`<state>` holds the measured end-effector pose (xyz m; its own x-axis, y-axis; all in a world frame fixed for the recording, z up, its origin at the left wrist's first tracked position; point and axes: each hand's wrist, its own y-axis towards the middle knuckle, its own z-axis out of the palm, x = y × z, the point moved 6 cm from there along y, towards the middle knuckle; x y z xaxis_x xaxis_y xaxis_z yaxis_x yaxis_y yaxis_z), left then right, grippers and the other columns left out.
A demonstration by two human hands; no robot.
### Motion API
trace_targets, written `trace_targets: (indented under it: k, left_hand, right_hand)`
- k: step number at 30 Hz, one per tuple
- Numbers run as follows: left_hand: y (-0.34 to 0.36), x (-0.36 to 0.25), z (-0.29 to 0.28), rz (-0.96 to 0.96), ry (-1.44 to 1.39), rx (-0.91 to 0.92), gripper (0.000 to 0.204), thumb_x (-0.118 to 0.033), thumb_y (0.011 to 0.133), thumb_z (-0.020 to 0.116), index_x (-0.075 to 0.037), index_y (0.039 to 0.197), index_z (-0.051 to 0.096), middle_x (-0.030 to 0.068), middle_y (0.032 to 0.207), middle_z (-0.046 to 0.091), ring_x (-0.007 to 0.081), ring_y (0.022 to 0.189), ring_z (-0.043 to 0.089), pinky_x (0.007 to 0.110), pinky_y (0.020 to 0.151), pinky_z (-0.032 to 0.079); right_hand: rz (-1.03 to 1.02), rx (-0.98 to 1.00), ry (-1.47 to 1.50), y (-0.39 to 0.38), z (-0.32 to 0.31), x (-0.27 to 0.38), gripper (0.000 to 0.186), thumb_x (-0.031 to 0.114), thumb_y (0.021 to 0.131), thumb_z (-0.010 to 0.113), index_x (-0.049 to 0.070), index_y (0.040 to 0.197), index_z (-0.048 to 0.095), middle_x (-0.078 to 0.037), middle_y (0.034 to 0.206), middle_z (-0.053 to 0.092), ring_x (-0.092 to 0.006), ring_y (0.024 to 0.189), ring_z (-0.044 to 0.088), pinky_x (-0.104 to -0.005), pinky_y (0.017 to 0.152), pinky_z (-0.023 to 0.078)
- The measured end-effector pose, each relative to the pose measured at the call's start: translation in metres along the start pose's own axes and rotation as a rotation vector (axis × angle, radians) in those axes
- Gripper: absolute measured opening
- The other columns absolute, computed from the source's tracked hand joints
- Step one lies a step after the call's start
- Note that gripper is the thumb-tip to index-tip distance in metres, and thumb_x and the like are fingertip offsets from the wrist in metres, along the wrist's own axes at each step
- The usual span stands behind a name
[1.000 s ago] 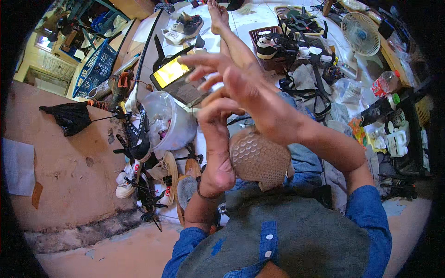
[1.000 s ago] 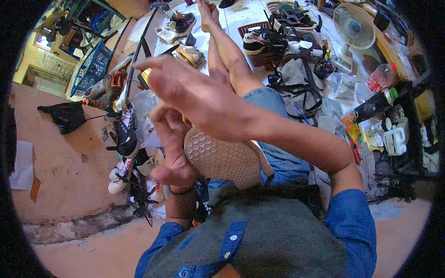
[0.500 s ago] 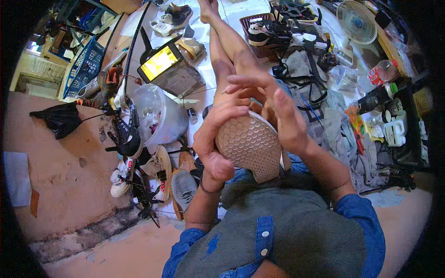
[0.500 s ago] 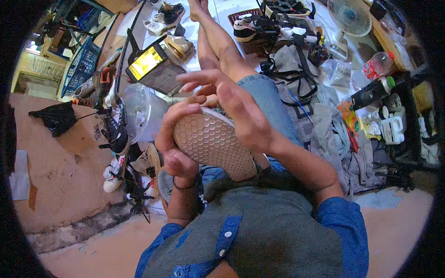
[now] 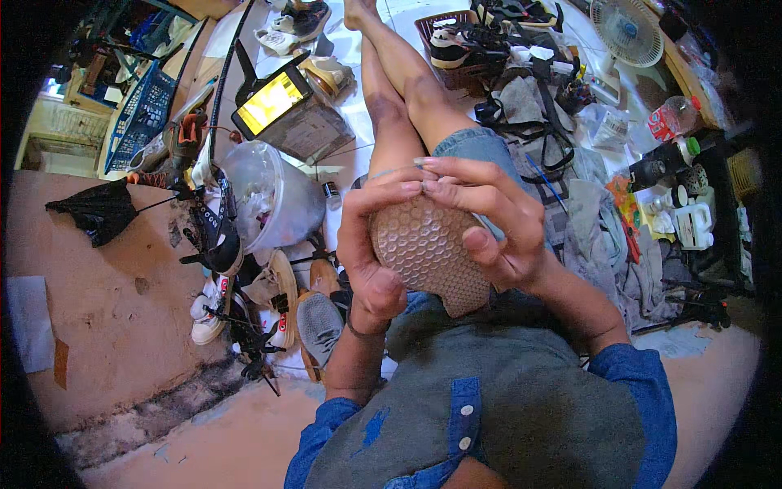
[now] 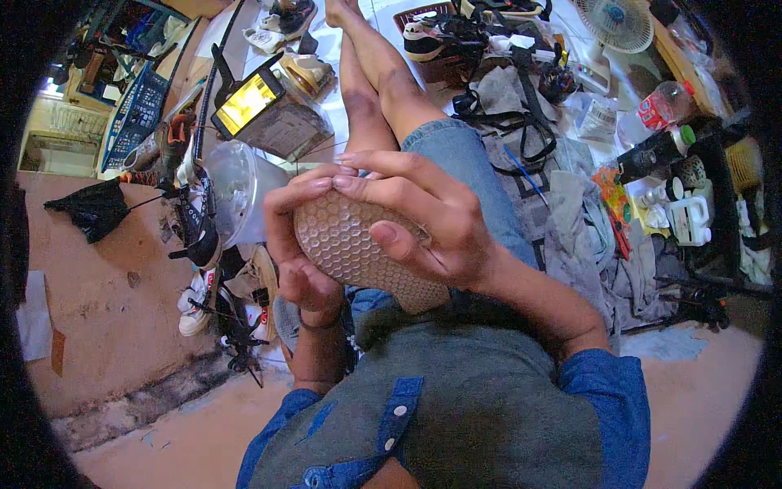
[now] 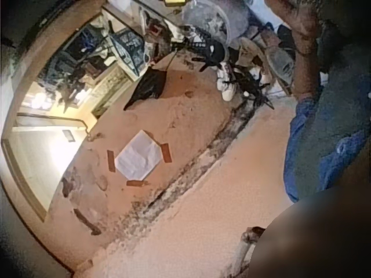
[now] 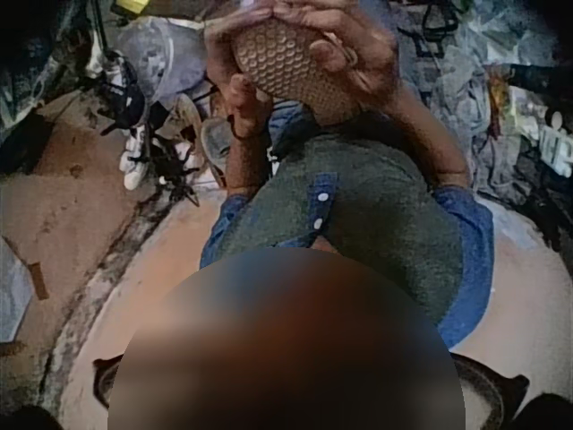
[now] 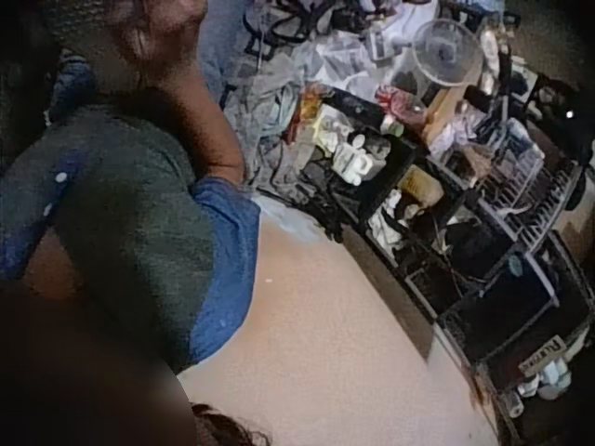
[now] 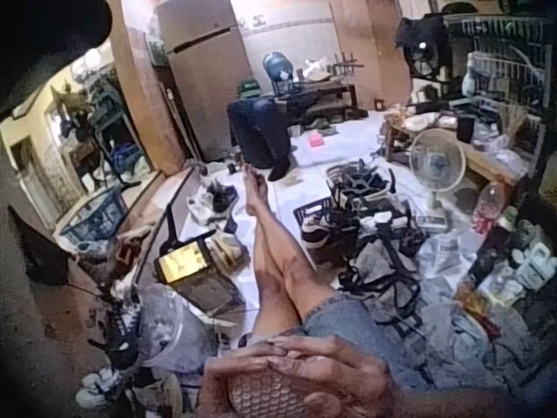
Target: Repairing a shoe by attaching a new sole and applying adhesive with a brush.
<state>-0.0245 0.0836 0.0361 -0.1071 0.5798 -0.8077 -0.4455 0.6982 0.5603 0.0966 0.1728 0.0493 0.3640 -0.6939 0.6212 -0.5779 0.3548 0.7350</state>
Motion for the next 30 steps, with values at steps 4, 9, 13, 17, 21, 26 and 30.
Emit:
trace_targets:
  k: [4,9,13,17,21,26,30]
  left_hand:
    - [0.001,0.002,0.002,-0.002,-0.002,0.034,0.075,-0.060,0.081,0.062,0.006,0.116,0.052,0.0240,0.117,0.059,0.0301,0.111,0.058,0.042,0.098,0.044]
    - [0.000,0.005,-0.003,-0.008,0.062,0.023,0.066,-0.049,0.080,0.064,0.006,0.116,0.052,0.0249,0.117,0.059,0.0292,0.109,0.059,0.040,0.098,0.044]
    - [-0.001,-0.007,0.003,0.039,0.010,0.089,0.063,-0.046,0.081,0.064,0.004,0.116,0.052,0.0258,0.117,0.059,0.0297,0.108,0.059,0.040,0.096,0.045]
    - [-0.006,-0.011,0.003,-0.001,0.044,0.057,0.064,-0.047,0.082,0.064,0.004,0.118,0.052,0.0272,0.116,0.059,0.0311,0.106,0.060,0.040,0.094,0.045]
    - [-0.009,-0.014,0.003,0.033,0.049,0.088,0.066,-0.049,0.082,0.063,0.004,0.119,0.052,0.0265,0.116,0.059,0.0316,0.106,0.060,0.040,0.094,0.045]
    - [-0.005,-0.012,0.006,0.026,0.023,0.105,0.070,-0.055,0.082,0.063,0.004,0.119,0.055,0.0243,0.116,0.061,0.0314,0.107,0.061,0.041,0.095,0.045]
    - [0.004,-0.006,-0.001,-0.033,-0.131,0.204,0.069,-0.058,0.083,0.062,0.003,0.114,0.057,0.0240,0.115,0.061,0.0315,0.108,0.061,0.042,0.097,0.044]
  right_hand:
    - [0.043,0.001,-0.009,0.000,-0.004,0.003,0.032,0.021,0.089,0.066,0.001,0.113,0.066,-0.019,0.121,0.062,-0.0317,0.100,0.063,-0.0386,0.090,0.050]
    - [-0.029,0.078,-0.153,0.012,-0.013,0.001,0.027,0.023,0.089,0.067,0.001,0.103,0.069,-0.017,0.111,0.064,-0.0282,0.096,0.063,-0.0361,0.083,0.051]
    - [0.188,0.209,0.107,0.041,-0.023,-0.002,0.015,0.016,0.084,0.073,0.001,0.082,0.070,-0.013,0.097,0.062,-0.0211,0.093,0.062,-0.0322,0.080,0.049]
    - [0.250,0.267,0.336,0.049,-0.015,-0.010,0.015,0.005,0.070,0.082,0.003,0.074,0.068,-0.008,0.092,0.058,-0.0167,0.088,0.058,-0.0274,0.081,0.045]
    - [0.493,0.195,0.678,0.035,-0.002,-0.022,0.017,0.004,0.068,0.082,0.004,0.071,0.065,-0.009,0.095,0.057,-0.0143,0.089,0.055,-0.0263,0.081,0.042]
    - [0.485,0.187,0.852,0.023,0.006,-0.029,0.013,0.003,0.077,0.079,0.004,0.080,0.066,-0.004,0.096,0.053,-0.0108,0.092,0.054,-0.0251,0.082,0.044]
    - [0.447,0.152,0.760,0.026,0.004,-0.019,0.018,0.001,0.079,0.076,0.003,0.090,0.063,-0.003,0.096,0.052,-0.0104,0.092,0.053,-0.0252,0.084,0.043]
